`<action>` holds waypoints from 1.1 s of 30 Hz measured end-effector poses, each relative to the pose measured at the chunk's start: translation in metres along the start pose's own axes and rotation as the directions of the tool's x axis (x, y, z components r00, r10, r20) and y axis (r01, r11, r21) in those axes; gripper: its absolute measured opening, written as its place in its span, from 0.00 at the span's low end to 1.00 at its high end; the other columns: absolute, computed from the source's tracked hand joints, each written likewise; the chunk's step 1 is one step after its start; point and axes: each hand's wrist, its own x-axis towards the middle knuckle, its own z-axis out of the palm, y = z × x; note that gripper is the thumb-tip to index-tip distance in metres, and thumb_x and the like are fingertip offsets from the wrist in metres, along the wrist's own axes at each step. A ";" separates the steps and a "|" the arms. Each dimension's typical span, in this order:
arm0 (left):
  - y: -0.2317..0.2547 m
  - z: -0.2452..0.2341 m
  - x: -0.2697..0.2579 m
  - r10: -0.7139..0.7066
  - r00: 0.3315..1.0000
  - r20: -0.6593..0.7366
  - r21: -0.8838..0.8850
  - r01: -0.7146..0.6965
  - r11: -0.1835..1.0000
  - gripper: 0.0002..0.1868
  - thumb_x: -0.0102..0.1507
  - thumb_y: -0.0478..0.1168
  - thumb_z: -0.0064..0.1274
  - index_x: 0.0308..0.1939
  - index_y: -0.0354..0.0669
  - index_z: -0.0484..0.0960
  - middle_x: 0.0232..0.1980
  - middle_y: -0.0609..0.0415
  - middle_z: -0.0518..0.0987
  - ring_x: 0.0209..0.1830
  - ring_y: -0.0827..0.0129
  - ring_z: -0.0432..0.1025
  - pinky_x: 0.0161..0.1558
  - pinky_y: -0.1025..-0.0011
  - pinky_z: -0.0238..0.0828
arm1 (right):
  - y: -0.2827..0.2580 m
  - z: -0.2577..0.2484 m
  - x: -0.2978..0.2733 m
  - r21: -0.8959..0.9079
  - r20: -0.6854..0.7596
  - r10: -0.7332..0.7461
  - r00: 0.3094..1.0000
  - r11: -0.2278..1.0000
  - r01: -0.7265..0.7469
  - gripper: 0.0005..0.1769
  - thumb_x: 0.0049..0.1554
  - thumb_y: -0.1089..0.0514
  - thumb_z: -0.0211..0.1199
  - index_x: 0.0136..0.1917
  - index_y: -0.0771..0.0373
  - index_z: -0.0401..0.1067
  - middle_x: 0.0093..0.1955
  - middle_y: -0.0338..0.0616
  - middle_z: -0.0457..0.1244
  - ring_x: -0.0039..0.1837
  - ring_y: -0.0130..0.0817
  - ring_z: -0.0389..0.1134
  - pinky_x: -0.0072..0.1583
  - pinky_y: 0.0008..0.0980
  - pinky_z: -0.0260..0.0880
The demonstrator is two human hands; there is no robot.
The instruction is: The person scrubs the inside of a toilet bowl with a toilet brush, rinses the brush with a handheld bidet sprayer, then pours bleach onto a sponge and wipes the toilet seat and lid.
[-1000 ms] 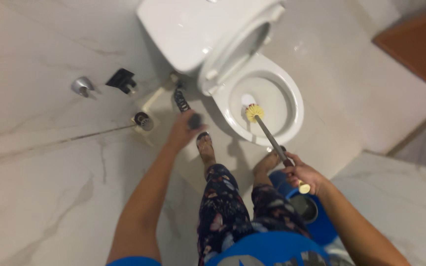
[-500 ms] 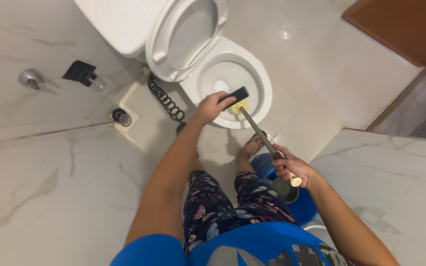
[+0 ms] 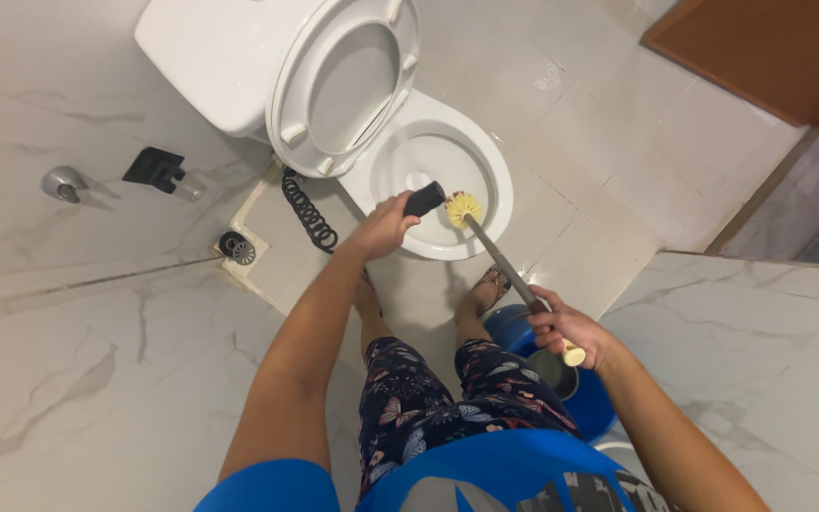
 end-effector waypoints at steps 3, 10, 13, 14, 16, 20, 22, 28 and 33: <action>0.002 0.008 0.004 0.060 0.998 -0.023 0.014 -0.060 0.998 0.30 0.69 0.47 0.50 0.71 0.34 0.64 0.66 0.35 0.72 0.68 0.42 0.64 0.67 0.55 0.59 | 0.003 0.007 0.000 -0.011 -0.011 0.003 1.000 1.000 -0.003 0.44 0.57 0.70 0.53 0.81 0.44 0.48 0.34 0.38 0.51 0.27 0.20 0.49 0.25 0.18 0.48; 0.025 0.026 0.013 0.185 0.982 0.024 0.001 -0.185 0.983 0.26 0.68 0.46 0.50 0.68 0.40 0.69 0.62 0.38 0.75 0.63 0.43 0.67 0.63 0.54 0.62 | 0.012 0.014 0.001 -0.010 -0.032 0.017 0.999 1.000 -0.017 0.43 0.57 0.69 0.54 0.80 0.44 0.48 0.34 0.38 0.51 0.27 0.19 0.48 0.25 0.18 0.47; 0.040 0.032 0.013 0.202 0.974 0.101 -0.001 -0.203 0.979 0.27 0.68 0.48 0.49 0.69 0.42 0.68 0.62 0.39 0.75 0.62 0.44 0.68 0.63 0.53 0.62 | 0.017 0.012 -0.001 0.020 -0.040 0.015 0.999 1.000 -0.014 0.43 0.57 0.69 0.54 0.81 0.44 0.48 0.33 0.38 0.50 0.27 0.20 0.47 0.26 0.18 0.48; 0.044 0.034 0.014 0.185 0.974 0.131 0.013 -0.189 0.982 0.26 0.68 0.49 0.49 0.68 0.42 0.69 0.62 0.40 0.76 0.63 0.44 0.68 0.63 0.54 0.63 | 0.019 0.012 -0.001 0.024 -0.048 0.010 0.999 1.000 -0.009 0.44 0.57 0.69 0.54 0.81 0.43 0.48 0.33 0.38 0.50 0.27 0.20 0.47 0.26 0.18 0.48; 0.049 0.038 0.014 0.179 0.971 0.157 0.028 -0.185 0.982 0.26 0.69 0.50 0.48 0.67 0.43 0.69 0.62 0.40 0.75 0.64 0.45 0.67 0.63 0.54 0.62 | 0.021 0.009 -0.003 0.032 -0.065 0.003 0.998 0.999 -0.001 0.44 0.57 0.69 0.53 0.81 0.42 0.47 0.33 0.38 0.51 0.27 0.20 0.47 0.26 0.18 0.48; 0.050 0.043 0.012 0.180 0.971 0.155 0.031 -0.187 0.982 0.26 0.69 0.50 0.48 0.68 0.43 0.69 0.64 0.41 0.74 0.65 0.45 0.66 0.63 0.53 0.61 | 0.020 0.004 -0.009 0.042 -0.049 -0.013 0.999 0.999 0.016 0.46 0.56 0.69 0.53 0.82 0.41 0.46 0.33 0.38 0.51 0.27 0.20 0.48 0.25 0.18 0.47; 0.049 0.042 0.010 0.163 0.975 0.153 0.020 -0.168 0.986 0.25 0.69 0.50 0.47 0.68 0.44 0.69 0.63 0.42 0.75 0.64 0.46 0.67 0.63 0.54 0.62 | 0.019 0.003 -0.015 0.067 -0.046 -0.023 0.999 0.997 0.026 0.46 0.56 0.69 0.53 0.82 0.41 0.46 0.33 0.37 0.52 0.27 0.19 0.48 0.25 0.18 0.47; 0.042 0.043 0.005 0.159 0.967 0.201 0.009 -0.164 0.986 0.23 0.69 0.50 0.45 0.66 0.46 0.71 0.59 0.42 0.77 0.61 0.47 0.70 0.61 0.54 0.65 | 0.011 0.003 -0.023 0.029 -0.105 -0.060 0.993 0.998 0.063 0.46 0.56 0.70 0.54 0.81 0.40 0.46 0.32 0.38 0.50 0.26 0.21 0.47 0.25 0.21 0.48; 0.046 0.064 0.000 0.198 0.938 0.284 0.049 -0.221 0.974 0.23 0.72 0.52 0.43 0.66 0.44 0.70 0.57 0.40 0.77 0.58 0.45 0.71 0.58 0.52 0.66 | 0.006 -0.002 -0.024 0.007 -0.117 -0.059 0.991 0.998 0.060 0.46 0.56 0.69 0.55 0.81 0.39 0.48 0.32 0.37 0.51 0.26 0.20 0.47 0.25 0.21 0.47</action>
